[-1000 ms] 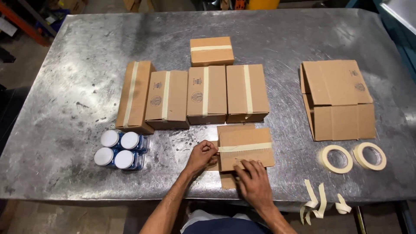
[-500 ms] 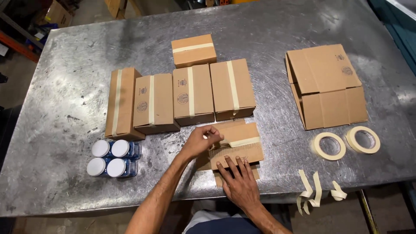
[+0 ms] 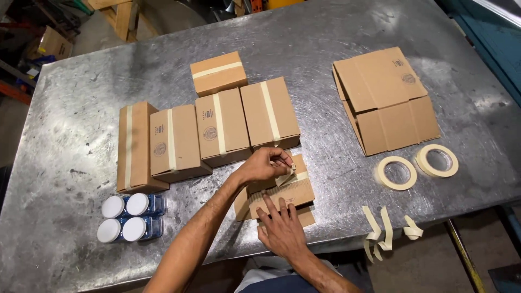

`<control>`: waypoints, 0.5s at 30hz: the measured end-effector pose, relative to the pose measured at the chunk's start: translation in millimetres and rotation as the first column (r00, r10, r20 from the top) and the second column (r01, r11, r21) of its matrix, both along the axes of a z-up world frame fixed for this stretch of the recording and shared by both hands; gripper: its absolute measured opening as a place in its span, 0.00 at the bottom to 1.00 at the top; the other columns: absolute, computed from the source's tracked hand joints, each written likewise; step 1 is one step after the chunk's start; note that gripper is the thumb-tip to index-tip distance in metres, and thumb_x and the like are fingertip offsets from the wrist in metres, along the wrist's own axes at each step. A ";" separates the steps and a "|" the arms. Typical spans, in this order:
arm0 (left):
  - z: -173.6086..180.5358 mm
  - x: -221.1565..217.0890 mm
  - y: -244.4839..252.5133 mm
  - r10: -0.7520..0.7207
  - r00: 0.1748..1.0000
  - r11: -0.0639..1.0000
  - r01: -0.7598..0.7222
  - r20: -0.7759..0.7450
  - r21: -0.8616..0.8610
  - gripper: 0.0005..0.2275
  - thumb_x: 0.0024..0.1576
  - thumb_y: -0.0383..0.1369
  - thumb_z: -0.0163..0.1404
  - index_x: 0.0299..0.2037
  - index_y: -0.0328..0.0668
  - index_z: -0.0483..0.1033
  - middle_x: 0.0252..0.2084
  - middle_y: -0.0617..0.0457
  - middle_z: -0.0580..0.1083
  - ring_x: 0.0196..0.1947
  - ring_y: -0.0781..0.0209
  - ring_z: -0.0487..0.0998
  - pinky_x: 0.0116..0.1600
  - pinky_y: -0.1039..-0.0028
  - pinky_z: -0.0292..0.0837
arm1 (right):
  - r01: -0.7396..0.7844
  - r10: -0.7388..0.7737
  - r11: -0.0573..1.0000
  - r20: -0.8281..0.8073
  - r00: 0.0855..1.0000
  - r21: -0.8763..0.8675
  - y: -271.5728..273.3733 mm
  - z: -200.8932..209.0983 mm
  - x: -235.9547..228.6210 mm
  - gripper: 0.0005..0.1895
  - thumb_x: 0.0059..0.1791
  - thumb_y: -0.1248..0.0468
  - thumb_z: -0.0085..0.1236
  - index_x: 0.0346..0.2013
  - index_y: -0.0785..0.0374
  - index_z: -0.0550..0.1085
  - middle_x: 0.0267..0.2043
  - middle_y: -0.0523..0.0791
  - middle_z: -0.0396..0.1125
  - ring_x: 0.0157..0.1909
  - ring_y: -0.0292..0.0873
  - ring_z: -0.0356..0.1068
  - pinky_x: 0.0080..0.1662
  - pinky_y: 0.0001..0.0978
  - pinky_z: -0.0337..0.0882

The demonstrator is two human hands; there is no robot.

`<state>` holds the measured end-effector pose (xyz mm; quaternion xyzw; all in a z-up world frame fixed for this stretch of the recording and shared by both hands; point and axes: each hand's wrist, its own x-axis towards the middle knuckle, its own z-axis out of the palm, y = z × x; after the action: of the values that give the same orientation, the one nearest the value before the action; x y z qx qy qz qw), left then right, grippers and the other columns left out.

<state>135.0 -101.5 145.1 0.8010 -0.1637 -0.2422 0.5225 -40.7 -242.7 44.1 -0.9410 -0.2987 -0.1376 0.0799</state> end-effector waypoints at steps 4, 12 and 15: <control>-4.6 19.2 -11.9 -0.071 0.989 0.997 0.066 0.133 0.046 0.05 0.61 0.29 0.64 0.41 0.48 0.81 0.43 0.57 0.84 0.42 0.65 0.84 0.50 0.73 0.80 | -0.003 0.003 1.000 -0.073 0.997 -0.010 8.0 -9.3 -2.0 0.34 0.49 0.41 0.61 0.65 0.53 0.69 0.86 0.51 0.47 0.72 0.62 0.59 0.63 0.64 0.63; 3.3 71.3 -76.2 -0.360 0.904 0.931 0.332 0.232 0.152 0.07 0.62 0.27 0.62 0.49 0.49 0.87 0.47 0.56 0.87 0.48 0.64 0.89 0.58 0.71 0.85 | -0.012 0.015 0.998 -0.054 0.998 0.065 9.6 -18.4 -5.3 0.31 0.52 0.42 0.59 0.63 0.54 0.71 0.76 0.54 0.61 0.75 0.59 0.58 0.65 0.59 0.60; 15.2 88.7 -106.5 -0.355 0.873 0.935 0.336 0.333 0.117 0.07 0.64 0.30 0.60 0.50 0.53 0.87 0.49 0.57 0.88 0.48 0.67 0.90 0.58 0.70 0.85 | -0.012 0.018 0.995 -0.062 0.998 0.099 11.6 -22.5 -5.2 0.26 0.54 0.43 0.55 0.59 0.55 0.78 0.69 0.56 0.67 0.74 0.59 0.59 0.67 0.59 0.57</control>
<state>223.6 -208.0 160.3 0.8030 -0.3873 -0.1902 0.4110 -45.9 -231.1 21.5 -0.9375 -0.2959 -0.1219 0.1368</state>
